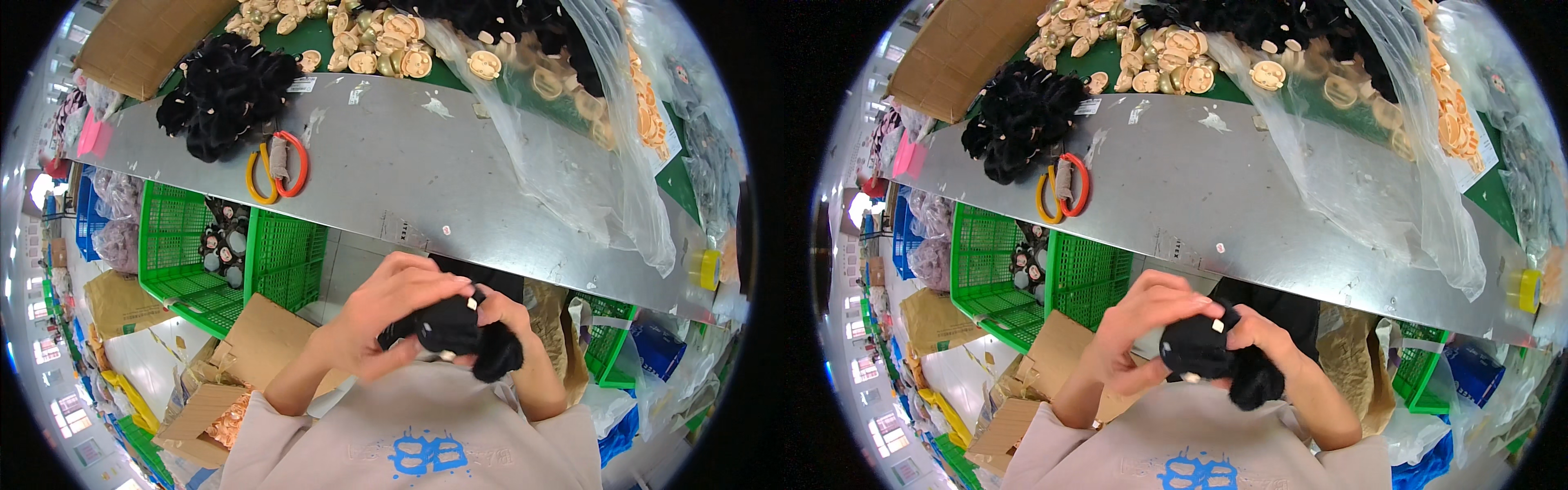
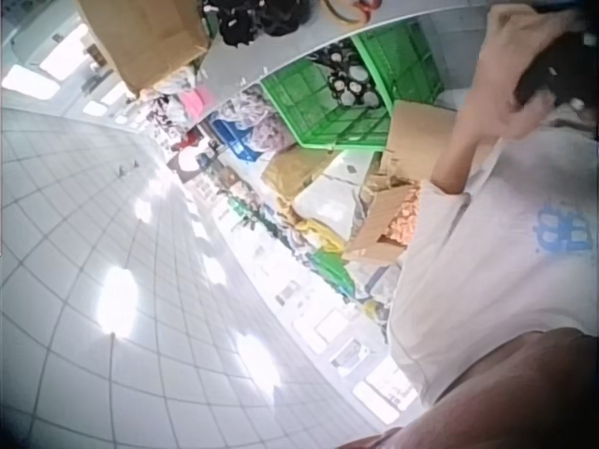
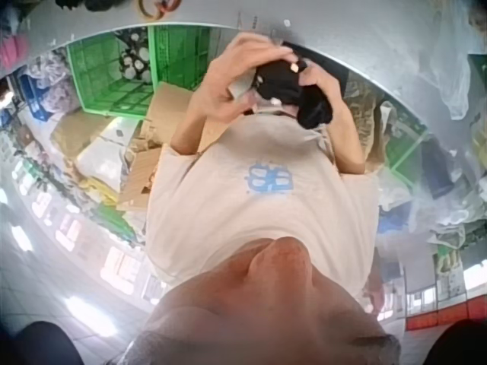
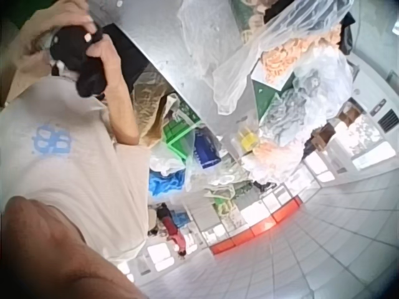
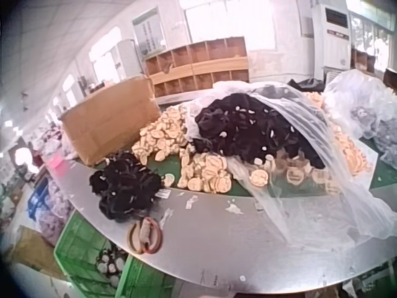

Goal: The person inserts round wooden pieces into the openings of small black plush toys at a workbench. They handle each toy one at a time, press the wooden piece into place, and set the finished toy aside on the table.

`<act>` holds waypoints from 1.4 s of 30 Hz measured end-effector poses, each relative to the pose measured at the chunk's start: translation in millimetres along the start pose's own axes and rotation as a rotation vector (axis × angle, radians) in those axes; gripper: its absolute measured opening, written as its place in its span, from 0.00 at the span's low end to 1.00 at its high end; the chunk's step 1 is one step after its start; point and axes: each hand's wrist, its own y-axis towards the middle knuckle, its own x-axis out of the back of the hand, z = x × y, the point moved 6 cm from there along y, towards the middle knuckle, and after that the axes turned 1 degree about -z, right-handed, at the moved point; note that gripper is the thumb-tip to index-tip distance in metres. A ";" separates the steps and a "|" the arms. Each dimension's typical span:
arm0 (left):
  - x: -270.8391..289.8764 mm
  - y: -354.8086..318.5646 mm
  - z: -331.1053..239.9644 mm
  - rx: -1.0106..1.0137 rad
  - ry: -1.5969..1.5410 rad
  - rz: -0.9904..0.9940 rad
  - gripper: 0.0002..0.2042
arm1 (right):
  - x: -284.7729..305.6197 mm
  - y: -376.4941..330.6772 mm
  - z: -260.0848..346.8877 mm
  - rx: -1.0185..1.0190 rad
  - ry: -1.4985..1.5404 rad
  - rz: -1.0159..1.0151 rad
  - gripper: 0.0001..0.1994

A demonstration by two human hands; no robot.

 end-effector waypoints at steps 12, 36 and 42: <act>-4.7 -3.9 14.9 0.214 0.004 -0.160 0.23 | 9.0 17.7 15.6 0.407 -0.286 -0.198 0.14; 11.1 -13.8 44.4 0.315 -0.179 -0.622 0.13 | 215.3 -179.6 393.9 1.137 -1.984 -1.344 0.33; 0.3 -7.9 44.7 0.337 -0.233 -0.622 0.15 | 212.2 -120.0 479.3 1.120 -1.780 -1.413 0.41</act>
